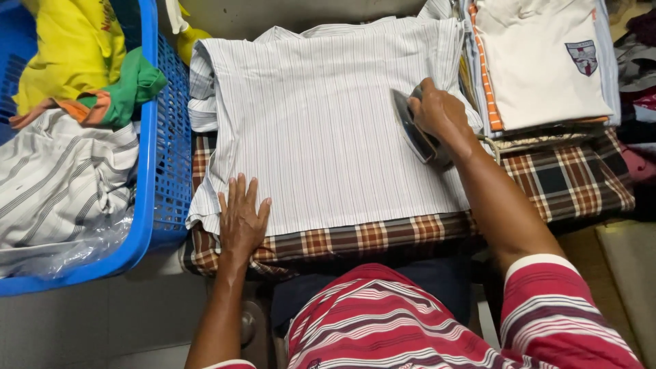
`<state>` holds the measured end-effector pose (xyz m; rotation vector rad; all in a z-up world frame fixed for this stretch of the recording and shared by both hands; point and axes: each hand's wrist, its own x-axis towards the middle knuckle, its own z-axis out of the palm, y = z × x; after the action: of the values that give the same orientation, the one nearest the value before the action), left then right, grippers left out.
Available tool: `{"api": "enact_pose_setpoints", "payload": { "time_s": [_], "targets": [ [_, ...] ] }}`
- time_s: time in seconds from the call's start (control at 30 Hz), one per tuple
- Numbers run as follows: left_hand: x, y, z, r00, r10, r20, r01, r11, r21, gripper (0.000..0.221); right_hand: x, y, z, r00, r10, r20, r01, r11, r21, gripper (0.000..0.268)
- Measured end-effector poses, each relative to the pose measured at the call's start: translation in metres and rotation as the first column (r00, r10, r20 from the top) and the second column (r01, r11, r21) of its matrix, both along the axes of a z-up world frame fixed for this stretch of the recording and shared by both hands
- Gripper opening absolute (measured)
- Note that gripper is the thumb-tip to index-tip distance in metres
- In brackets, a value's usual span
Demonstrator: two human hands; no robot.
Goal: The person irons a white striped shirt on a plaid ironing board. They smooth the fabric with their hands, use an electric iron to press the front and back, and flip the shirt over to continue ironing.
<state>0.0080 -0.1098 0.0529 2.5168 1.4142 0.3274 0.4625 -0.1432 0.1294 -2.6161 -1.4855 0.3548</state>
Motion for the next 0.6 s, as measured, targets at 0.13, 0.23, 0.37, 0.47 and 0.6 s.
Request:
{"api": "enact_pose_setpoints", "payload": {
  "time_s": [0.13, 0.23, 0.37, 0.47, 0.6],
  "targets": [
    [-0.008, 0.006, -0.025, 0.997, -0.065, 0.048, 0.062, 0.996, 0.064, 0.062, 0.012, 0.023, 0.009, 0.956, -0.253, -0.152, 0.252, 0.967, -0.023, 0.041],
    [-0.007, 0.005, -0.019, 0.998, -0.055, 0.040, 0.054, 0.998, 0.021, 0.063, 0.015, 0.029, 0.008, 0.929, -0.350, -0.117, 0.337, 0.934, -0.122, 0.056],
    [-0.007, 0.007, -0.020, 0.996, -0.059, 0.064, 0.057, 0.998, 0.035, 0.063, -0.003, 0.022, 0.025, 0.941, -0.254, -0.222, 0.243, 0.967, -0.074, 0.037],
    [-0.009, 0.003, -0.021, 0.995, -0.067, 0.074, 0.063, 0.997, 0.051, 0.062, 0.007, 0.027, 0.013, 0.947, -0.259, -0.189, 0.251, 0.966, -0.067, 0.037],
    [-0.009, 0.004, -0.026, 0.991, -0.076, 0.114, 0.063, 0.992, 0.111, 0.061, 0.018, 0.028, -0.007, 0.990, -0.049, -0.129, 0.057, 0.997, 0.059, 0.037]
  ]
}}
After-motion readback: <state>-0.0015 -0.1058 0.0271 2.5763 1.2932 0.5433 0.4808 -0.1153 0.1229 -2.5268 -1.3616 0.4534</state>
